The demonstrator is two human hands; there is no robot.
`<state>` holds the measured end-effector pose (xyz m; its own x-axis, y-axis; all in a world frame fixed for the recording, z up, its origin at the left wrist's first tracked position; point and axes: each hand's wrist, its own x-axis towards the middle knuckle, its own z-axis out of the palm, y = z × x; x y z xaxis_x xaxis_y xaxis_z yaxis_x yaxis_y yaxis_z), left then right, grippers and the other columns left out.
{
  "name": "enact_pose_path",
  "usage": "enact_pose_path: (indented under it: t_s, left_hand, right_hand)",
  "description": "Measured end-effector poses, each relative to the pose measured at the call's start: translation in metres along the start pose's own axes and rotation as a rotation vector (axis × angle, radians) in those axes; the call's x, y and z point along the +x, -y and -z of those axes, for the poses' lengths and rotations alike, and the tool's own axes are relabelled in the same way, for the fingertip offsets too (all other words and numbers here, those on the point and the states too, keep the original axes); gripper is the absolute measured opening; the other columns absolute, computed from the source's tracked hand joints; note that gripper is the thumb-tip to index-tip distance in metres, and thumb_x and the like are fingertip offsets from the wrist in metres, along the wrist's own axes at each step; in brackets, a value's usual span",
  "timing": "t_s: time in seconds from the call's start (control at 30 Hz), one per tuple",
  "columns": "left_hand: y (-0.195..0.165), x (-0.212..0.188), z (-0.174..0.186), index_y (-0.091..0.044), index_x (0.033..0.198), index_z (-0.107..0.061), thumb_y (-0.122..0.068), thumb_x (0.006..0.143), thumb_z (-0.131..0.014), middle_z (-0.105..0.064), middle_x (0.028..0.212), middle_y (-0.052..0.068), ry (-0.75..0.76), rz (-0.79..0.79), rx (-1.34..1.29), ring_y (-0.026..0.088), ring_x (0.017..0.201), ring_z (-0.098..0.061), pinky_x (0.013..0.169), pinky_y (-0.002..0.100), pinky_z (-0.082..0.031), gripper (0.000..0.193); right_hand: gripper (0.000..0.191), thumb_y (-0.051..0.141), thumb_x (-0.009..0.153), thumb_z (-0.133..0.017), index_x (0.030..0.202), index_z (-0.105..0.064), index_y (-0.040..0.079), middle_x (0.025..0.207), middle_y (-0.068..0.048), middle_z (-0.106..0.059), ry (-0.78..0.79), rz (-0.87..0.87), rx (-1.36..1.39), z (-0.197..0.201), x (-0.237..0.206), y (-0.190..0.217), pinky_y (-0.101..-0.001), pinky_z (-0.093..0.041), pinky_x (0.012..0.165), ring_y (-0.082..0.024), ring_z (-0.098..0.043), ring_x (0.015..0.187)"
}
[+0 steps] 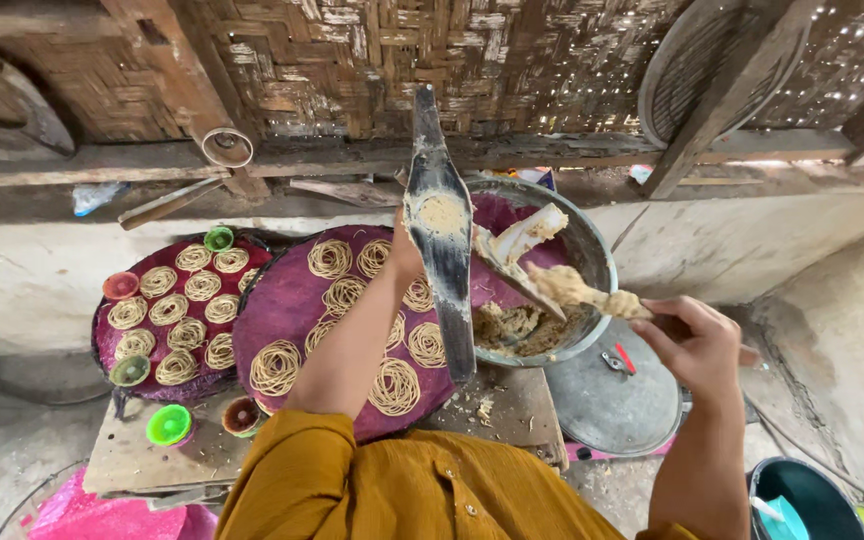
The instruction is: The person sits at a low table and uses a large hand-held metal extruder press to squeeze dough into thin noodle strands, forming round noodle nests on round trays. They load dough from a basin into the press, press the handle to extrude strands, cut the strands, and place finished nests onto trays, occasionally repositioning trays and moving a basket.
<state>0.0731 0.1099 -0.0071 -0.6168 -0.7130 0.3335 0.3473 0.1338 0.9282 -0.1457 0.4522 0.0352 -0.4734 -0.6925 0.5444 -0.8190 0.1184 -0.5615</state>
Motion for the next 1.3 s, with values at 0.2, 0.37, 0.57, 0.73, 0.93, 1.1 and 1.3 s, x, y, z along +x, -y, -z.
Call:
enact_pose_path:
  t_s: [0.2, 0.37, 0.57, 0.73, 0.93, 1.1, 1.3]
  left_hand:
    - [-0.015, -0.018, 0.057, 0.001, 0.112, -0.072, 0.0, 0.082, -0.083, -0.075, 0.105, 0.012, 0.003, -0.097, -0.197, 0.019, 0.088, -0.07, 0.078, 0.035, -0.061, 0.031]
    - [-0.048, -0.048, 0.072, 0.0, 0.111, -0.07, -0.005, 0.086, -0.084, -0.062, 0.114, 0.007, 0.167, -0.507, -0.563, 0.028, 0.106, -0.072, 0.095, 0.046, -0.063, 0.029]
    - [-0.078, -0.094, 0.065, 0.002, 0.118, -0.071, -0.009, 0.081, -0.088, -0.065, 0.115, 0.009, 0.344, -0.582, -0.616, 0.022, 0.108, -0.066, 0.1, 0.051, -0.059, 0.042]
    - [-0.082, -0.15, 0.105, -0.006, 0.147, -0.05, -0.014, 0.075, -0.091, -0.056, 0.149, 0.012, 0.303, -0.386, -0.19, 0.02, 0.142, -0.051, 0.124, 0.036, -0.038, 0.083]
    - [-0.03, -0.163, 0.126, -0.002, 0.147, -0.055, -0.026, 0.076, -0.093, -0.067, 0.143, 0.014, 0.405, -0.101, 0.207, 0.023, 0.131, -0.063, 0.116, 0.039, -0.049, 0.084]
    - [0.015, -0.156, 0.114, -0.003, 0.149, -0.051, -0.032, 0.073, -0.092, -0.064, 0.142, 0.013, 0.545, 0.074, -0.049, 0.02, 0.126, -0.061, 0.109, 0.036, -0.049, 0.091]
    - [-0.038, -0.151, 0.103, -0.004, 0.138, -0.061, -0.033, 0.079, -0.09, -0.069, 0.135, 0.015, 0.644, 0.082, -0.077, 0.021, 0.124, -0.063, 0.108, 0.038, -0.051, 0.072]
  right_hand:
    - [0.031, 0.031, 0.085, -0.085, 0.11, -0.081, 0.013, 0.095, -0.009, -0.08, 0.158, -0.364, -0.473, -0.008, -0.019, -0.013, -0.0346, -0.055, 0.076, -0.021, -0.074, 0.087]
    - [0.069, 0.06, 0.084, -0.071, 0.137, -0.067, 0.016, 0.133, -0.011, -0.069, 0.22, -0.085, -0.165, -0.075, -0.006, 0.003, -0.0443, -0.056, 0.093, -0.029, -0.067, 0.112]
    - [0.102, 0.076, 0.085, -0.055, 0.15, -0.045, -0.002, 0.135, -0.035, -0.057, 1.209, -0.501, 1.891, -0.166, -0.053, 0.096, -0.0453, -0.063, 0.084, -0.037, -0.072, 0.103]
    - [0.095, 0.066, 0.089, -0.063, 0.147, -0.041, -0.006, 0.115, -0.043, -0.059, 1.44, -0.51, 2.384, -0.197, -0.054, 0.097, -0.031, -0.057, 0.045, -0.032, -0.071, 0.065]
    - [0.112, 0.084, 0.058, -0.068, 0.137, -0.051, 0.006, 0.123, -0.026, -0.06, 1.081, -0.784, 1.849, -0.191, -0.016, 0.034, -0.0417, -0.06, 0.093, -0.038, -0.068, 0.105]
    - [0.118, 0.091, 0.072, -0.059, 0.139, -0.047, -0.004, 0.134, -0.014, -0.057, 0.987, -0.115, 1.122, -0.193, -0.003, 0.046, -0.0319, -0.046, 0.106, -0.02, -0.057, 0.122]
    - [0.118, 0.088, 0.075, -0.058, 0.15, -0.042, -0.003, 0.075, -0.007, -0.062, 1.278, -0.122, 0.942, -0.143, 0.0, 0.082, -0.0268, -0.046, 0.048, -0.011, -0.057, 0.058]
